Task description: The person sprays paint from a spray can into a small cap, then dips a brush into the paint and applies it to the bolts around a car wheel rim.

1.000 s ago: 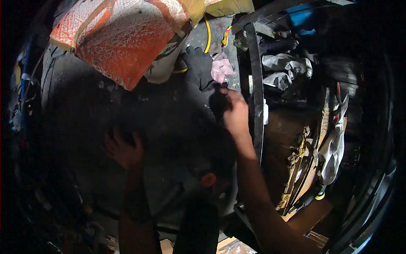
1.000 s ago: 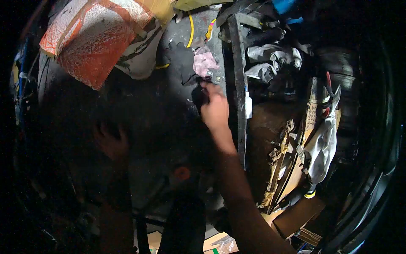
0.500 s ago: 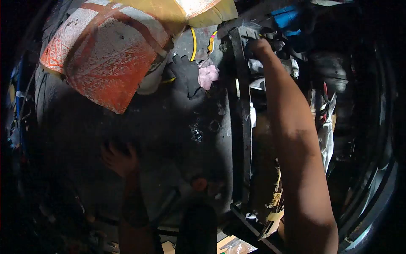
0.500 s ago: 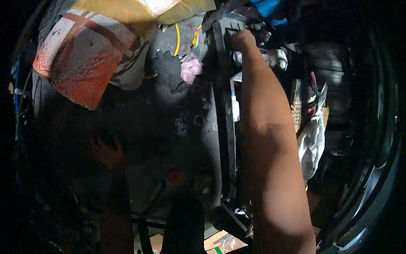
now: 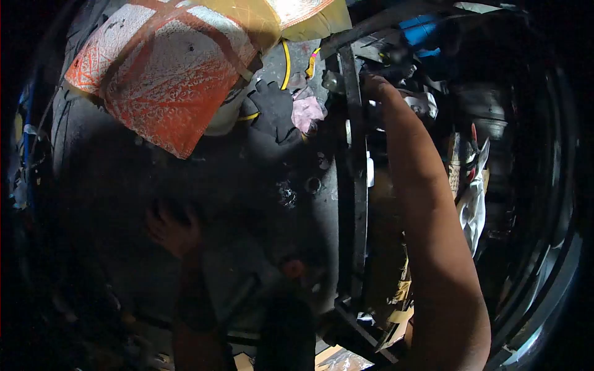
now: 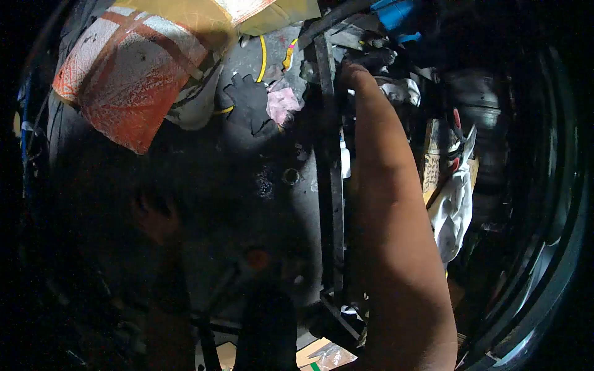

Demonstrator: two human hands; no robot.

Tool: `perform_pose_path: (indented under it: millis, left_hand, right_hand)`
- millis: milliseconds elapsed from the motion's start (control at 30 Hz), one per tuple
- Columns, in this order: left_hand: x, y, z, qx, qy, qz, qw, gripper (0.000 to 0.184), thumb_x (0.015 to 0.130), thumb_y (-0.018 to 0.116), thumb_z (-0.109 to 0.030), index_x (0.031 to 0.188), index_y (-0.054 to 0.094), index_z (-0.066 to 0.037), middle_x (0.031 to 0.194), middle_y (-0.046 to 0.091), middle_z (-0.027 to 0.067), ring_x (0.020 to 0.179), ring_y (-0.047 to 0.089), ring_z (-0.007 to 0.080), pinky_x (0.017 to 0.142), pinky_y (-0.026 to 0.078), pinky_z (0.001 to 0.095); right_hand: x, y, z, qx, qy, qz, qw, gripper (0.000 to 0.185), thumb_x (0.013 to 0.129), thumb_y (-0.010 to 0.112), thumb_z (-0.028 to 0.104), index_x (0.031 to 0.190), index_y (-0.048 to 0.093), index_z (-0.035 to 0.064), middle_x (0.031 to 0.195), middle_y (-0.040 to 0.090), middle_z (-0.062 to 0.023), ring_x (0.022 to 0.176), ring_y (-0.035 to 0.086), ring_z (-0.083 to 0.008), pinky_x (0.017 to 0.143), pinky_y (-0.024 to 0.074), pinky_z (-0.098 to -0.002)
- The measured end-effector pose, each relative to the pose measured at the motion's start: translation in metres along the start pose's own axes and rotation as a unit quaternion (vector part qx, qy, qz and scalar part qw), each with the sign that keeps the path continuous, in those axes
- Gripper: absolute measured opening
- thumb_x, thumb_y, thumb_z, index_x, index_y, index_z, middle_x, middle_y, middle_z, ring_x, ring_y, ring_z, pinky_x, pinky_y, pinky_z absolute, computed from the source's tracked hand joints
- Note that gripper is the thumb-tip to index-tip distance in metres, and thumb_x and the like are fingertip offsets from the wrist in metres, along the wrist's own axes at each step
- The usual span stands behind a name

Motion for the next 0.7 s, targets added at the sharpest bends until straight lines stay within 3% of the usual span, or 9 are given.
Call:
perform_pose_path:
  millis: [33,100,167,333,433,567,600,700]
  left_hand:
    - [0.0,0.001,0.001,0.012,0.007,-0.008,1.0,0.074,0.09,0.057,-0.057,0.145,0.046,-0.008,0.151,0.037,0.0256,0.142,0.034,0.0443,0.118,0.02,0.0631]
    - [-0.003,0.005,0.002,0.034,0.026,-0.02,0.999,0.075,0.091,0.056,-0.057,0.145,0.045,-0.008,0.151,0.037,0.0256,0.142,0.034,0.0442,0.118,0.02,0.0632]
    - [-0.003,0.004,0.001,0.019,0.02,-0.018,0.999,0.075,0.091,0.055,-0.058,0.145,0.045,-0.008,0.151,0.037,0.0254,0.142,0.034,0.0437,0.118,0.02,0.0633]
    - [-0.004,0.002,-0.002,0.007,0.025,-0.033,0.999,0.073,0.092,0.055,-0.059,0.145,0.046,-0.009,0.152,0.037,0.0243,0.142,0.034,0.0421,0.118,0.021,0.064]
    - [-0.004,0.002,0.001,0.001,0.007,-0.028,1.0,0.071,0.093,0.056,-0.058,0.145,0.047,-0.011,0.151,0.039,0.0239,0.142,0.035,0.0416,0.118,0.021,0.064]
    - [-0.005,0.001,0.001,0.03,0.007,-0.031,0.999,0.068,0.094,0.057,-0.055,0.145,0.047,-0.012,0.15,0.041,0.0234,0.141,0.037,0.0417,0.118,0.021,0.0641]
    - [-0.004,0.0,-0.001,0.03,0.012,-0.038,0.999,0.067,0.094,0.057,-0.055,0.145,0.047,-0.012,0.149,0.041,0.0233,0.141,0.037,0.0417,0.118,0.022,0.0641]
    - [-0.003,0.0,-0.001,0.045,0.039,-0.057,0.997,0.066,0.094,0.058,-0.053,0.144,0.047,-0.011,0.148,0.042,0.0231,0.141,0.038,0.0422,0.118,0.022,0.0645]
  right_hand:
    - [-0.005,-0.006,0.004,-0.005,-0.002,-0.013,1.0,0.048,0.089,0.062,0.033,0.126,0.066,0.002,0.132,0.064,-0.0221,0.121,0.065,-0.0317,0.101,0.0518,-0.0436]
    - [-0.038,-0.039,0.008,0.043,0.096,0.06,0.993,0.05,0.093,0.058,0.041,0.13,0.065,0.0075,0.136,0.063,-0.0175,0.124,0.063,-0.03,0.102,0.0516,-0.0428]
    - [-0.064,-0.067,0.0,0.054,0.181,-0.045,0.981,0.037,0.09,0.063,0.03,0.122,0.072,0.0131,0.129,0.067,-0.0173,0.119,0.066,-0.0323,0.098,0.0542,-0.0444]
    - [-0.107,-0.126,0.037,-0.125,0.148,-0.04,0.98,0.03,0.094,0.059,0.023,0.118,0.073,0.0125,0.122,0.072,-0.0099,0.112,0.07,-0.0268,0.089,0.0581,-0.0394]
    - [-0.101,-0.13,0.043,-0.152,0.105,-0.11,0.977,0.025,0.094,0.058,0.021,0.111,0.075,0.0123,0.117,0.073,-0.0122,0.109,0.071,-0.0293,0.087,0.0585,-0.0423]
    - [-0.152,-0.155,0.051,0.063,0.185,-0.249,0.949,0.025,0.093,0.056,0.022,0.102,0.074,0.0063,0.111,0.073,-0.0176,0.103,0.071,-0.0363,0.086,0.0582,-0.0465]
    - [-0.165,-0.153,0.062,0.122,0.204,-0.228,0.944,0.025,0.092,0.058,0.016,0.108,0.074,0.0072,0.109,0.074,-0.018,0.103,0.072,-0.0353,0.086,0.0591,-0.0448]
    - [-0.198,-0.119,0.113,0.257,0.234,-0.192,0.918,0.023,0.089,0.06,0.017,0.101,0.075,0.003,0.109,0.073,-0.0224,0.105,0.071,-0.0371,0.092,0.0568,-0.0456]
Point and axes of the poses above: each hand's wrist, its own x-axis towards the middle knuckle, its own y-axis out of the palm, z = x × y, the point moved 10 cm from there along x, towards the middle knuckle
